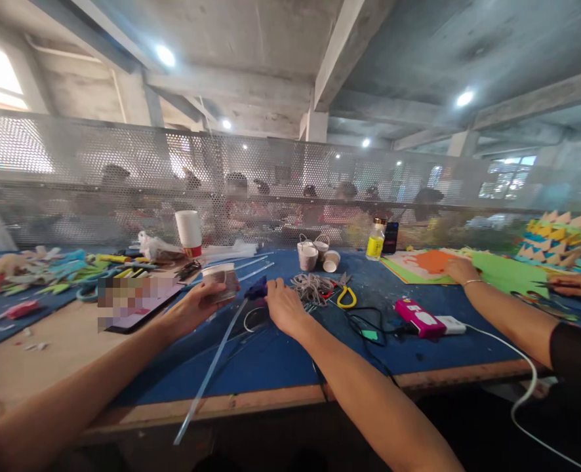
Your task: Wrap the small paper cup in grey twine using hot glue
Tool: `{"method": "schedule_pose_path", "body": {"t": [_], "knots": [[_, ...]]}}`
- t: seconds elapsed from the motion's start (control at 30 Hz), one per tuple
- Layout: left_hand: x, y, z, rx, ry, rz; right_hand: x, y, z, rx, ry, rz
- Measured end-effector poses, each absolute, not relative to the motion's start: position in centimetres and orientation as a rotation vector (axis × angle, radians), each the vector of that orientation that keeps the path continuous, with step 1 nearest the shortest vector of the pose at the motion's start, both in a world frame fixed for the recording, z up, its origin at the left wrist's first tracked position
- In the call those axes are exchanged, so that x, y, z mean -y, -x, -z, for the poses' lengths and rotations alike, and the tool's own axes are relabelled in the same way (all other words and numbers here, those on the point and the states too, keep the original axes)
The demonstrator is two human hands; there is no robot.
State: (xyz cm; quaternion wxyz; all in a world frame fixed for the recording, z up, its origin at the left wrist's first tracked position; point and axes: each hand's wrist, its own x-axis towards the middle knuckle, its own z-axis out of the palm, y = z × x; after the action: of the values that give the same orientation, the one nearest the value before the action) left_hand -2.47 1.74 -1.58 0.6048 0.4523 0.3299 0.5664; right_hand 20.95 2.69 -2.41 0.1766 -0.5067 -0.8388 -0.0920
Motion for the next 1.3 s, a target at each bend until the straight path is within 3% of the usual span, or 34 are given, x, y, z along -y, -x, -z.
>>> {"method": "schedule_pose_path", "body": {"t": [0.23, 0.67, 1.3], "knots": [[-1.8, 2.4, 1.3, -0.724, -0.992, -1.36, -4.6, -21.9, 1.4, 1.933, 1.377, -0.056], [-1.8, 2.6, 1.3, -0.761, -1.026, -1.301, -4.7, -21.6, 1.0, 1.609, 0.909, -0.745], [-2.0, 2.5, 1.3, -0.686, -1.116, -1.276, -1.8, -20.4, 1.0, 1.973, 0.888, -0.256]]}}
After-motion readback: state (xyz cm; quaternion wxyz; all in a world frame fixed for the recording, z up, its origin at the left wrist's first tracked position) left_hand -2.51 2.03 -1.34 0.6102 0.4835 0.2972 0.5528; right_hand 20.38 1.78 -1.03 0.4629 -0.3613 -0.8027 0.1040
